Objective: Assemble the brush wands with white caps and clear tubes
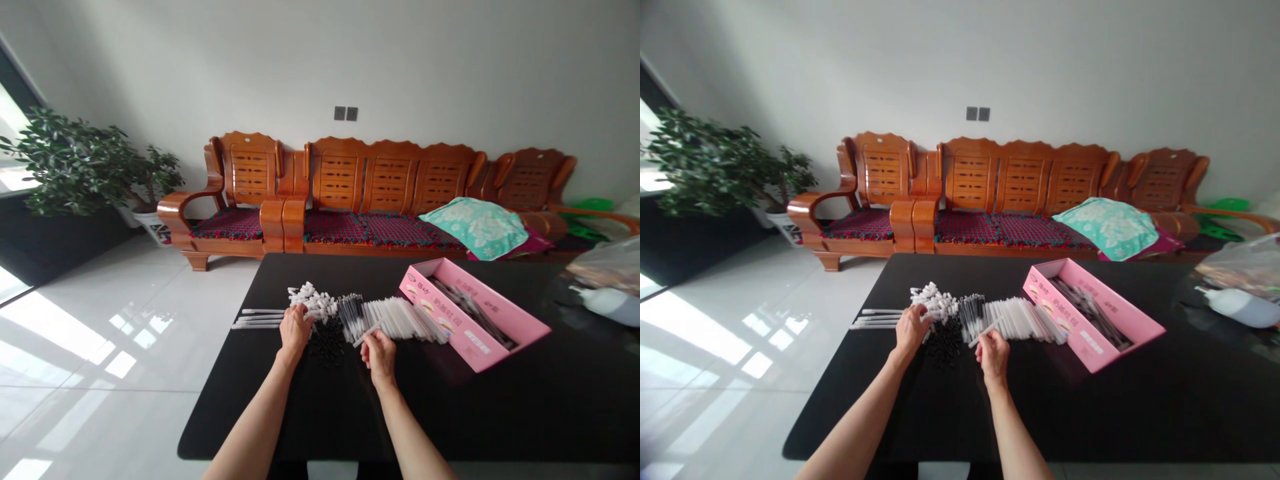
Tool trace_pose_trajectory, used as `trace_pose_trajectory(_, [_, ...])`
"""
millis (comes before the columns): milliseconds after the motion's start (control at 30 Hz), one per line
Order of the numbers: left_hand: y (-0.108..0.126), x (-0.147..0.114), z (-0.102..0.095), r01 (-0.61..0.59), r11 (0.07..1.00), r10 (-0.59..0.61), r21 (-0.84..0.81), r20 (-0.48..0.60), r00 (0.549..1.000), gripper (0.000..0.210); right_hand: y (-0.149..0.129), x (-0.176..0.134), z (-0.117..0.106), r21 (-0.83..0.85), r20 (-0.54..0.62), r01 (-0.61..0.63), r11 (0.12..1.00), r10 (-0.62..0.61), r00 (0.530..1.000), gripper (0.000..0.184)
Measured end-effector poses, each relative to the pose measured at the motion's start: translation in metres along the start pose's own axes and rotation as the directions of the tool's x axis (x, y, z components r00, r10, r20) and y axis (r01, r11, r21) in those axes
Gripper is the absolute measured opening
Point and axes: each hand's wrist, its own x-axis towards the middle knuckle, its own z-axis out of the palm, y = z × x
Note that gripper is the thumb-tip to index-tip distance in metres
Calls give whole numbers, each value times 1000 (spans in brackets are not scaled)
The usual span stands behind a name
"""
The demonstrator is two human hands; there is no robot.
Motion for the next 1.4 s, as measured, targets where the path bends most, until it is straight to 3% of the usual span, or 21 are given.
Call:
trace_pose_trajectory(133, [15,-4,6,-64,995,62,-72,-20,998,10,3,2,0,-2,7,12,1000,-12,1000,21])
trace_pose_trajectory(267, [49,-8,23,-141,977,156,-158,91,983,12,3,2,-1,-16,3,26,1000,-26,1000,21])
trace_pose_trajectory(400, [81,-9,40,-92,991,111,-101,199,974,18,2,2,-2,-23,0,23,999,-23,1000,21])
trace_pose_trajectory(533, [97,-4,47,-62,998,59,7,224,973,25,3,3,-3,-27,7,11,1000,-11,1000,21])
trace_pose_trajectory(800, [107,3,45,-44,992,10,122,263,965,29,2,4,-3,-24,29,22,999,-22,999,20])
trace_pose_trajectory(1400, [107,8,44,-53,990,10,129,313,950,31,5,5,-3,-26,34,16,1000,-15,999,19])
